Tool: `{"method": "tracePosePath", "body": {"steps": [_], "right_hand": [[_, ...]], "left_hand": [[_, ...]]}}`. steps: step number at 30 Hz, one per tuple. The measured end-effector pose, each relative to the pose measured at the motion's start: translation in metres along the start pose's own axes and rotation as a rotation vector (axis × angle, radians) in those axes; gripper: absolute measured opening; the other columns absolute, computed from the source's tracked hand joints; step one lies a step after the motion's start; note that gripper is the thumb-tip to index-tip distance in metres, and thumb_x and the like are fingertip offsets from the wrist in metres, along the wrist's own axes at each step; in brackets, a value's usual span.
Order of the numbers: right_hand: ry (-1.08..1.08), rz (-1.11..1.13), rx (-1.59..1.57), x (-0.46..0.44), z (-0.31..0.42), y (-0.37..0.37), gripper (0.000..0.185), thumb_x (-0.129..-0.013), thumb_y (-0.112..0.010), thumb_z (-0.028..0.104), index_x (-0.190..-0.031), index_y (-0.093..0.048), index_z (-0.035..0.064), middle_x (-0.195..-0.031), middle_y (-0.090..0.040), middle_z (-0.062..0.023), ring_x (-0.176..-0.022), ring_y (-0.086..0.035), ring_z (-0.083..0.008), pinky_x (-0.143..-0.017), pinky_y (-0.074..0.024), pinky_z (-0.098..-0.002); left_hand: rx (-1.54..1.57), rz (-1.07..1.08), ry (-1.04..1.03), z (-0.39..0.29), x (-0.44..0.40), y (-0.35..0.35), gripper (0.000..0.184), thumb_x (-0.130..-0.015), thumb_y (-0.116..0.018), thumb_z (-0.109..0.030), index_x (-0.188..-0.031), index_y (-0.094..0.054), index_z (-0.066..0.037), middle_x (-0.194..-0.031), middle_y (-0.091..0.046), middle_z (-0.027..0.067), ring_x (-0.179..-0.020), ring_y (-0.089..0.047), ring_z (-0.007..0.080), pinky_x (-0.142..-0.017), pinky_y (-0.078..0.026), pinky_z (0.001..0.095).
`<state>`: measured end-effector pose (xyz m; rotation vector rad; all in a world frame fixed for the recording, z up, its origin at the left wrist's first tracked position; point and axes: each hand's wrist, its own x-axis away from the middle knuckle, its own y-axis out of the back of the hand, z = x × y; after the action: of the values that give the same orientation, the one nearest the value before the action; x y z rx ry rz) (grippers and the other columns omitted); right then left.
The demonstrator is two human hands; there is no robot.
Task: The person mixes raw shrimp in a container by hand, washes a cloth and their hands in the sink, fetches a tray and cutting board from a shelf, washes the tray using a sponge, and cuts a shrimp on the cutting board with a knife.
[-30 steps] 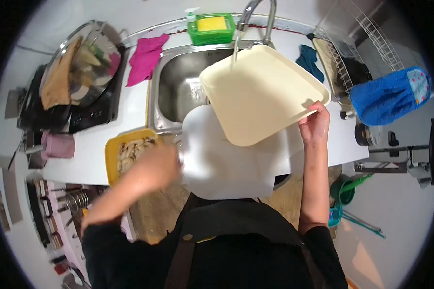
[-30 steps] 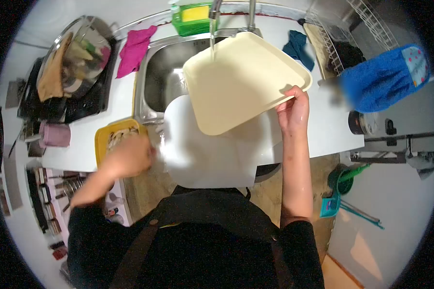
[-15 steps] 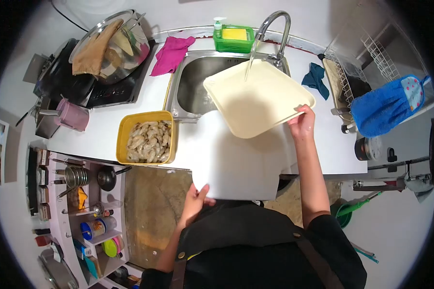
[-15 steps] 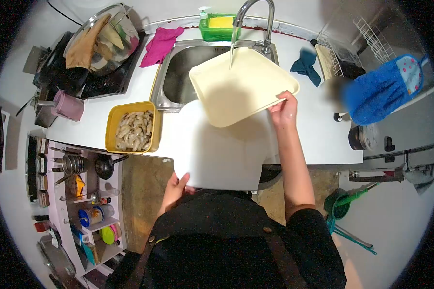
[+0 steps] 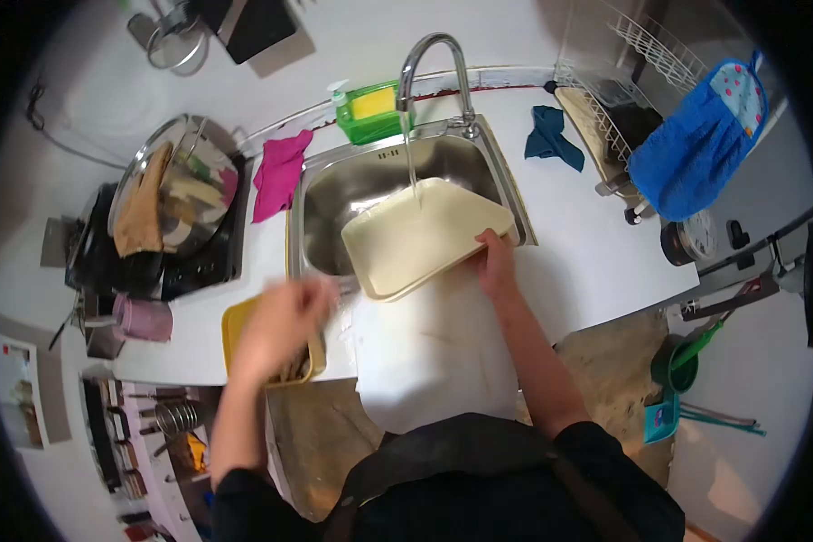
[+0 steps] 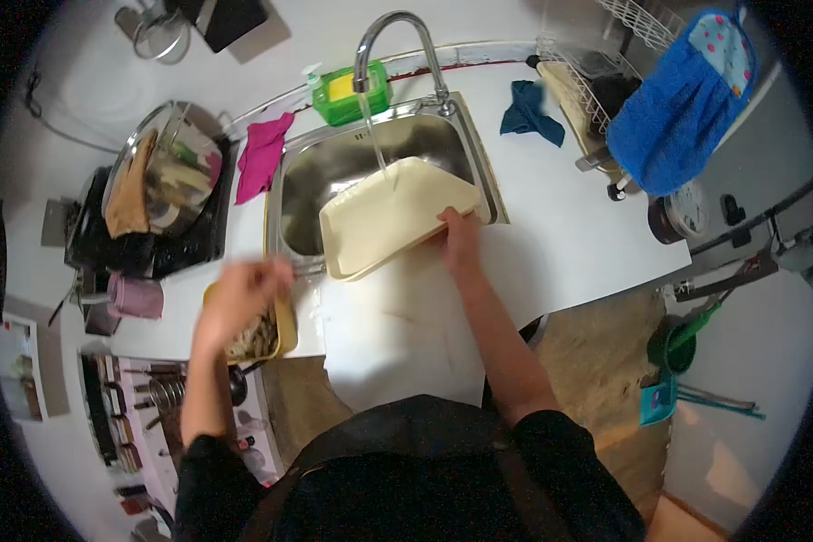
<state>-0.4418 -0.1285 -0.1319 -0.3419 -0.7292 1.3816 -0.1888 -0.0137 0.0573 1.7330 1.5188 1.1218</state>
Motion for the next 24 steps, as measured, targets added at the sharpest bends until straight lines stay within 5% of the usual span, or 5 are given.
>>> {"method": "tracePosePath", "body": {"steps": [5, 12, 16, 19, 24], "right_hand": [[-0.065, 0.036, 0.117, -0.001, 0.011, -0.007, 0.034, -0.074, -0.052, 0.012, -0.104, -0.048, -0.0023, -0.088, -0.056, -0.0122, -0.074, -0.062, -0.0249, -0.056, -0.0582, -0.0365], [-0.205, -0.051, 0.207, -0.004, 0.02, -0.015, 0.041, -0.075, -0.05, 0.013, -0.112, -0.042, -0.0018, -0.094, -0.058, -0.0165, -0.076, -0.064, -0.0274, -0.062, -0.0579, -0.0386], [-0.181, -0.097, 0.248, -0.004, 0.016, -0.017, 0.05, -0.075, -0.049, 0.013, -0.121, -0.032, 0.0017, -0.099, -0.056, -0.0167, -0.077, -0.064, -0.0272, -0.064, -0.0576, -0.0387], [-0.127, -0.133, 0.26, -0.002, 0.014, -0.02, 0.051, -0.075, -0.049, 0.013, -0.122, -0.031, 0.0024, -0.1, -0.056, -0.0166, -0.079, -0.064, -0.0272, -0.064, -0.0574, -0.0387], [-0.119, -0.166, 0.251, -0.005, 0.013, -0.019, 0.052, -0.076, -0.049, 0.012, -0.123, -0.027, 0.0038, -0.102, -0.055, -0.0168, -0.079, -0.064, -0.0267, -0.064, -0.0571, -0.0385]], "left_hand": [[-0.303, -0.593, -0.758, 0.007, -0.268, 0.018, 0.015, -0.074, -0.054, 0.0, -0.085, -0.064, -0.002, -0.07, -0.06, 0.019, -0.065, -0.059, 0.0342, -0.064, -0.047, 0.0415], [-0.496, -0.02, -0.321, -0.004, -0.431, 0.019, 0.012, -0.068, -0.066, -0.009, -0.078, -0.069, -0.004, -0.079, -0.066, 0.016, -0.072, -0.065, 0.0261, -0.067, -0.051, 0.0341], [-0.543, -0.083, -0.615, 0.016, -0.461, 0.009, 0.018, -0.069, -0.065, -0.017, -0.08, -0.061, -0.003, -0.069, -0.062, 0.0155, -0.058, -0.061, 0.029, -0.055, -0.048, 0.0389], [-0.558, -0.212, -0.521, 0.011, -0.457, 0.007, 0.02, -0.061, -0.07, -0.017, -0.074, -0.069, -0.002, -0.073, -0.065, 0.0173, -0.068, -0.065, 0.0285, -0.065, -0.052, 0.0359], [-0.329, -0.356, -0.543, -0.026, -0.403, 0.042, 0.019, -0.061, -0.071, -0.02, -0.066, -0.066, -0.002, -0.06, -0.062, 0.0107, -0.055, -0.059, 0.0179, -0.055, -0.047, 0.0292]]}}
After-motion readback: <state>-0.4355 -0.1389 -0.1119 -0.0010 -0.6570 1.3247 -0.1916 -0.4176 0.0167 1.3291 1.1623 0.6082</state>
